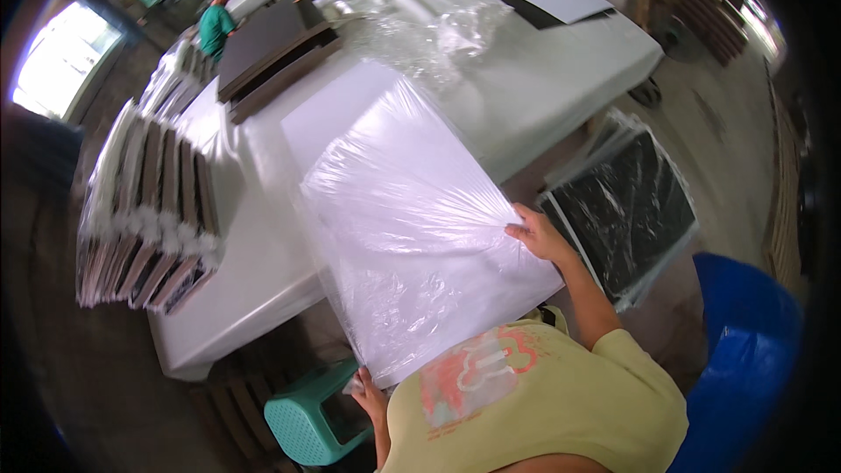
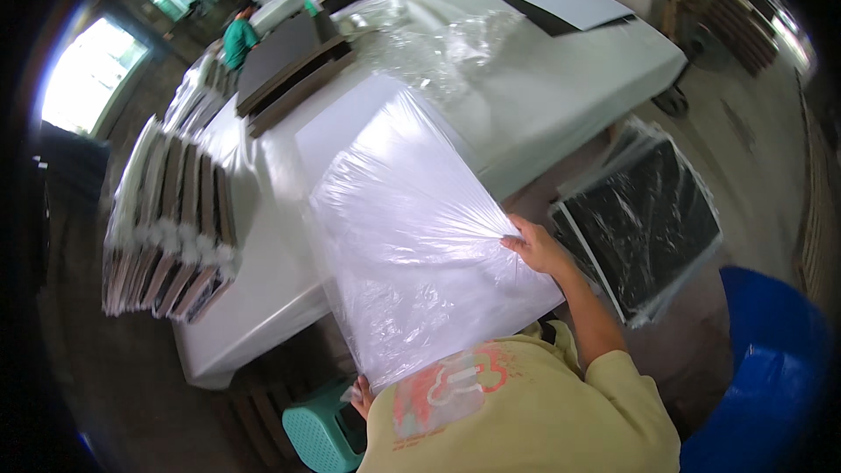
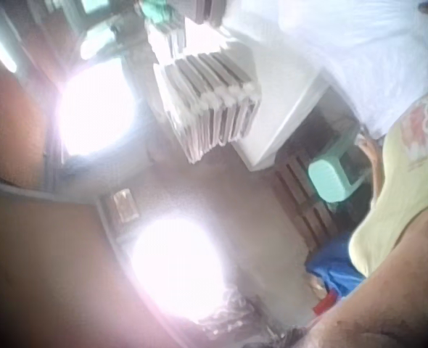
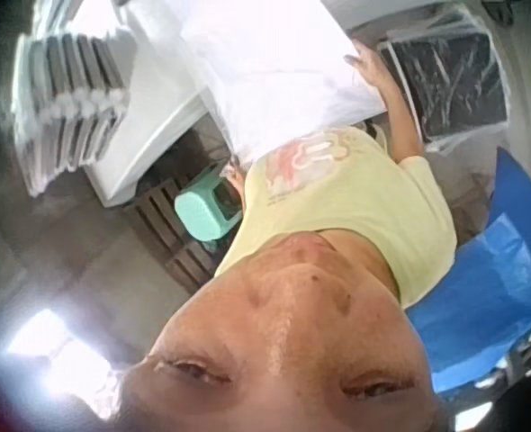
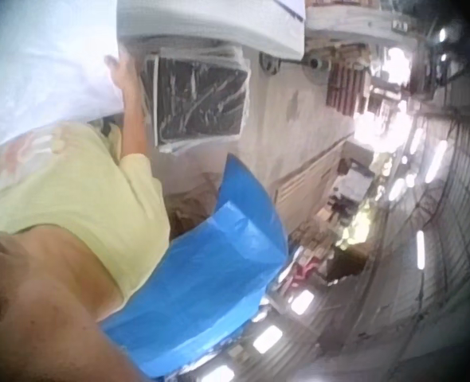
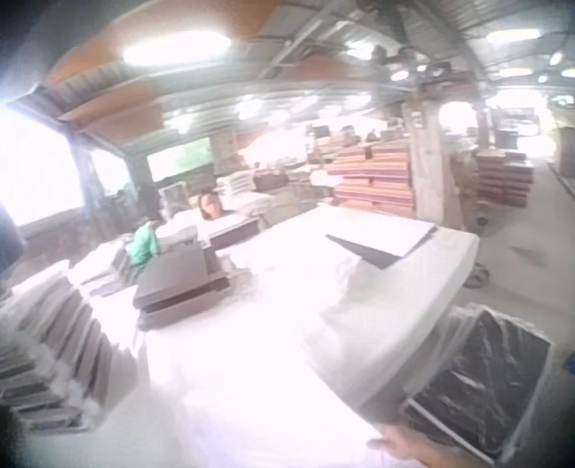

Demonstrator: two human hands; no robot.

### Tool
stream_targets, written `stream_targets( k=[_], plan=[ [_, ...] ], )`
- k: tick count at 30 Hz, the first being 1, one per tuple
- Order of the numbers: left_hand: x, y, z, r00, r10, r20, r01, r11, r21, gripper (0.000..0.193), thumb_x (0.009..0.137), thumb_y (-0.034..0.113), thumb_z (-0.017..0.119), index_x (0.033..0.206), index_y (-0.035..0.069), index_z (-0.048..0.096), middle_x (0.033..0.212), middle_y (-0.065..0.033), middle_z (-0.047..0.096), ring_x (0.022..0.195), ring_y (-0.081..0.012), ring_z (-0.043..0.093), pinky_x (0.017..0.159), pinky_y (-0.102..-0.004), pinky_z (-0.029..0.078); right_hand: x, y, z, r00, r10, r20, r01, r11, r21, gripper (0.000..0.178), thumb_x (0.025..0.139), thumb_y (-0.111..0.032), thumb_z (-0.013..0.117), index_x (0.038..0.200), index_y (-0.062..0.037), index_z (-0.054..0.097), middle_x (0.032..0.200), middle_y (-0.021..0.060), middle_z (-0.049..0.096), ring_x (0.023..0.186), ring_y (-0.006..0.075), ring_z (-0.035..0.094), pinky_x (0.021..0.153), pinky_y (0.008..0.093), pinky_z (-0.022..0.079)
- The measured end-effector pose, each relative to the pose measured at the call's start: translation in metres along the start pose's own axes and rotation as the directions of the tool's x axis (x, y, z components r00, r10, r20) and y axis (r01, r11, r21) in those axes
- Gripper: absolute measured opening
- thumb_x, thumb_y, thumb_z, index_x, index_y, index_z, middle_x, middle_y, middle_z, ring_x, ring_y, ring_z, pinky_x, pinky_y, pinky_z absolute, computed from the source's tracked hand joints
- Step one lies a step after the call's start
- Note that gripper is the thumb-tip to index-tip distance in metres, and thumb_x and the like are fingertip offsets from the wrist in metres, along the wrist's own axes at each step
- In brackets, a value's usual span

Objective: The person places black rectangular panels into plastic sleeves, smooths the plastic, and then stacks the wrapped panels on a pallet alongside other similar packaged items.

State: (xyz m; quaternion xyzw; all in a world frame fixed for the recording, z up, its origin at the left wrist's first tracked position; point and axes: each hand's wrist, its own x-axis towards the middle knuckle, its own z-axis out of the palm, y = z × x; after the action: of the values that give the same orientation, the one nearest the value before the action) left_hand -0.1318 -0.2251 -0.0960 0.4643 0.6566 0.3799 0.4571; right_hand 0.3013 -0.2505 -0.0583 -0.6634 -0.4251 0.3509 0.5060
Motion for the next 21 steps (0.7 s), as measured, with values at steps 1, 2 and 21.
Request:
stream_targets(
  k=[1,2,21],
  plan=[
    [-0.001,0.006,0.007,0.999,0.015,-0.028,-0.018,0.997,-0.076,0.039,0.085,0.029,0.051,0.099,-0.007,0.053,0.085,-0.0069,0.055,0.077,-0.0124,0.048,0.068,-0.0263,0.04,-0.013,-0.004,-0.008,0.999,0.001,-0.049,-0.001,1.0,-0.004,0.04,0.08,-0.011,0.057,0.113,0.0061,0.043,0.102,0.019,0.056,0.096,0.0169,0.051,0.082,0.0281,0.039],
    [-0.001,0.013,0.016,0.998,0.026,-0.054,-0.034,0.988,-0.15,0.04,0.085,0.03,0.051,0.1,-0.007,0.052,0.086,-0.0075,0.054,0.078,-0.013,0.048,0.069,-0.0266,0.04,-0.024,0.018,-0.013,0.991,0.033,-0.13,-0.03,0.999,0.031,0.036,0.081,-0.008,0.054,0.113,0.0042,0.045,0.102,0.013,0.057,0.095,0.0138,0.051,0.081,0.0262,0.039],
    [0.045,0.169,0.201,0.554,0.261,0.79,0.17,0.894,-0.414,0.09,0.066,0.079,0.024,0.131,0.016,0.019,0.097,-0.0108,0.047,0.038,-0.0099,0.027,0.037,-0.0225,0.02,-0.259,0.271,-0.156,0.11,0.509,-0.854,-0.025,0.86,0.509,0.049,0.082,-0.015,0.054,0.124,0.0014,0.034,0.113,0.0108,0.048,0.102,0.0187,0.044,0.087,0.0302,0.035]
  ],
)
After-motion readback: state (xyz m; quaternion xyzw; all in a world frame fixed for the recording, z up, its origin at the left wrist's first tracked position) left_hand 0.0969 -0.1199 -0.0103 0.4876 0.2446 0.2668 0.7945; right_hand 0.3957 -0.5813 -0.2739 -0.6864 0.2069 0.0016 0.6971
